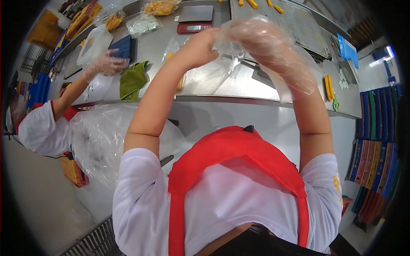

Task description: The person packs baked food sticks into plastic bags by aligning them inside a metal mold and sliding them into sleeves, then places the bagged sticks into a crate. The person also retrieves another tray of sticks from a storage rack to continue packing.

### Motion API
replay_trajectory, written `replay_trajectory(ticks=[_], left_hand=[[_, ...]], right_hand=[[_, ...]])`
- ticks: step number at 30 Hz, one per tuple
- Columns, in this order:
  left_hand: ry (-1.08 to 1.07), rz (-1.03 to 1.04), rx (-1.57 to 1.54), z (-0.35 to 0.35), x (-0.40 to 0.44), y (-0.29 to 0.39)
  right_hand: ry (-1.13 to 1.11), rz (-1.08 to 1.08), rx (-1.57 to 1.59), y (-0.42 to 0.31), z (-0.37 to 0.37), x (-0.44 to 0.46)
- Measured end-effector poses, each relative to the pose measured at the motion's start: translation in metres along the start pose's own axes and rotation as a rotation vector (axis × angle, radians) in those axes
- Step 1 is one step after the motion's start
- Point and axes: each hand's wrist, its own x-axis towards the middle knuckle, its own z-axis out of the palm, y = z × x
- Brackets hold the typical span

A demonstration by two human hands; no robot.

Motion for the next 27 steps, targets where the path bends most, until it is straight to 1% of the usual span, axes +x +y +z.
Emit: replay_trajectory(ticks=[1, 2, 3, 5, 6, 7, 8, 9, 11, 13, 14, 15, 16, 17, 19, 20, 22, 24, 26, 27], left_hand=[[-0.016, 0.005, -0.025, -0.001, 0.0, -0.005], [-0.031, 0.011, -0.05, -0.002, 0.001, -0.009], [-0.039, 0.016, -0.057, -0.003, -0.001, -0.011], [0.036, -0.046, -0.181, -0.008, -0.007, -0.013], [0.031, -0.04, -0.189, -0.013, -0.013, -0.013], [0.093, -0.054, -0.171, -0.018, -0.021, -0.011], [0.158, -0.061, -0.155, -0.021, -0.025, -0.009], [0.154, -0.043, -0.169, -0.022, -0.029, -0.008], [0.25, -0.019, -0.045, -0.02, -0.034, -0.003], [0.204, 0.037, -0.011, -0.013, -0.034, 0.006], [0.205, 0.096, 0.061, -0.005, -0.032, 0.008], [0.208, 0.153, 0.135, 0.002, -0.029, 0.01], [0.197, 0.167, 0.135, 0.008, -0.026, 0.011], [0.153, 0.151, 0.094, 0.015, -0.025, 0.013], [0.084, 0.146, 0.053, 0.02, -0.025, 0.016], [0.044, 0.123, 0.017, 0.021, -0.023, 0.017], [0.002, 0.112, -0.026, 0.025, -0.019, 0.019], [-0.029, 0.119, -0.047, 0.026, -0.017, 0.019], [-0.039, 0.123, -0.068, 0.03, -0.014, 0.021], [-0.049, 0.12, -0.084, 0.032, -0.012, 0.023]], right_hand=[[-0.049, -0.024, -0.09, 0.001, 0.004, 0.002], [-0.052, -0.014, -0.093, 0.001, 0.01, 0.004], [0.014, -0.083, -0.142, 0.002, 0.018, 0.005], [0.074, -0.144, -0.197, 0.007, 0.025, -0.003], [0.239, -0.06, -0.03, 0.013, 0.022, -0.014], [0.406, 0.025, 0.134, 0.018, 0.021, -0.026], [0.524, 0.382, 0.519, 0.023, 0.033, -0.047], [0.634, 0.743, 0.902, 0.03, 0.057, -0.074], [0.578, 0.687, 1.732, 0.061, 0.135, -0.132], [0.733, 1.452, 1.923, 0.056, 0.182, -0.119], [0.762, 1.449, 1.919, 0.057, 0.186, -0.103], [0.912, 1.525, 1.859, 0.057, 0.184, -0.085], [1.061, 1.598, 1.793, 0.062, 0.182, -0.076], [1.083, 1.599, 1.796, 0.07, 0.182, -0.075], [1.198, 1.398, 2.066, 0.086, 0.185, -0.077], [1.226, 1.392, 2.063, 0.094, 0.188, -0.08], [1.294, 1.183, 2.053, 0.105, 0.194, -0.091], [1.324, 1.078, 2.031, 0.106, 0.189, -0.102], [1.404, 1.331, 1.916, 0.067, 0.15, -0.092], [1.413, 1.325, 1.919, 0.066, 0.148, -0.102]])
